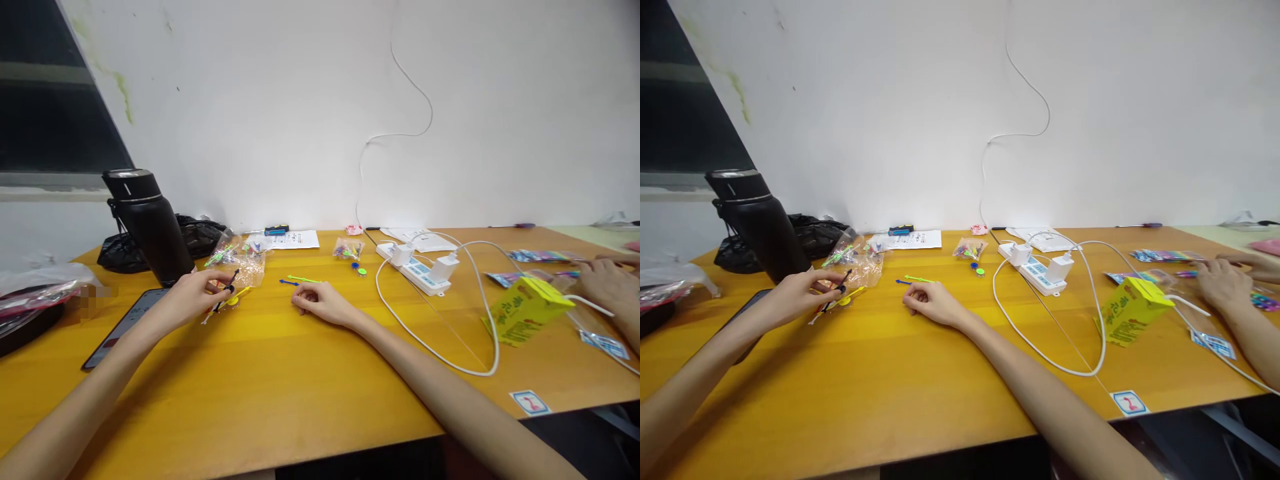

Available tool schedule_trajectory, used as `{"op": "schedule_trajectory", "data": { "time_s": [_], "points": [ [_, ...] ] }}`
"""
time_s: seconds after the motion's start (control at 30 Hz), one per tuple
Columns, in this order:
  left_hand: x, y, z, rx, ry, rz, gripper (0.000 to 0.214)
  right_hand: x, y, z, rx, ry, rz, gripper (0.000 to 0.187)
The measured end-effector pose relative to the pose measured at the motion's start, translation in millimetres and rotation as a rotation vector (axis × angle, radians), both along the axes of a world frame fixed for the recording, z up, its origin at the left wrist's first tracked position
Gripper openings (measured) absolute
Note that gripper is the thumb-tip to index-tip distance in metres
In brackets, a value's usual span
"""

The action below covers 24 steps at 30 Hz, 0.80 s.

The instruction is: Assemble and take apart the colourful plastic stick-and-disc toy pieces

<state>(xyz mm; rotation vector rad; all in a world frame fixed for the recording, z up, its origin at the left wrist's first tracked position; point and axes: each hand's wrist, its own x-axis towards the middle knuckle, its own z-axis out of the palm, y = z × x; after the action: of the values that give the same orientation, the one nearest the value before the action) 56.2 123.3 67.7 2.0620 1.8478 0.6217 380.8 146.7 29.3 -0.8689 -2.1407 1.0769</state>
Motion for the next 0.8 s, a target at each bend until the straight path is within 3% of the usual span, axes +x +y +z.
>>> {"op": "schedule_trajectory", "data": {
  "time_s": [0.27, 0.57, 0.8],
  "points": [
    [13, 12, 10.3, -0.015, 0.104, 0.002, 0.041, 0, 1, -3.1, 0.020, -0.003, -0.004, 0.023],
    [14, 24, -4.5, 0.043, 0.096, -0.055, 0.034, 2, 2, -3.9, 0.028, 0.012, 0.018, 0.023],
    [27, 14, -0.5, 0.290, 0.220, -0.171, 0.026, 1, 1, -2.7, 0.039, -0.011, 0.018, 0.025]
  ]
}}
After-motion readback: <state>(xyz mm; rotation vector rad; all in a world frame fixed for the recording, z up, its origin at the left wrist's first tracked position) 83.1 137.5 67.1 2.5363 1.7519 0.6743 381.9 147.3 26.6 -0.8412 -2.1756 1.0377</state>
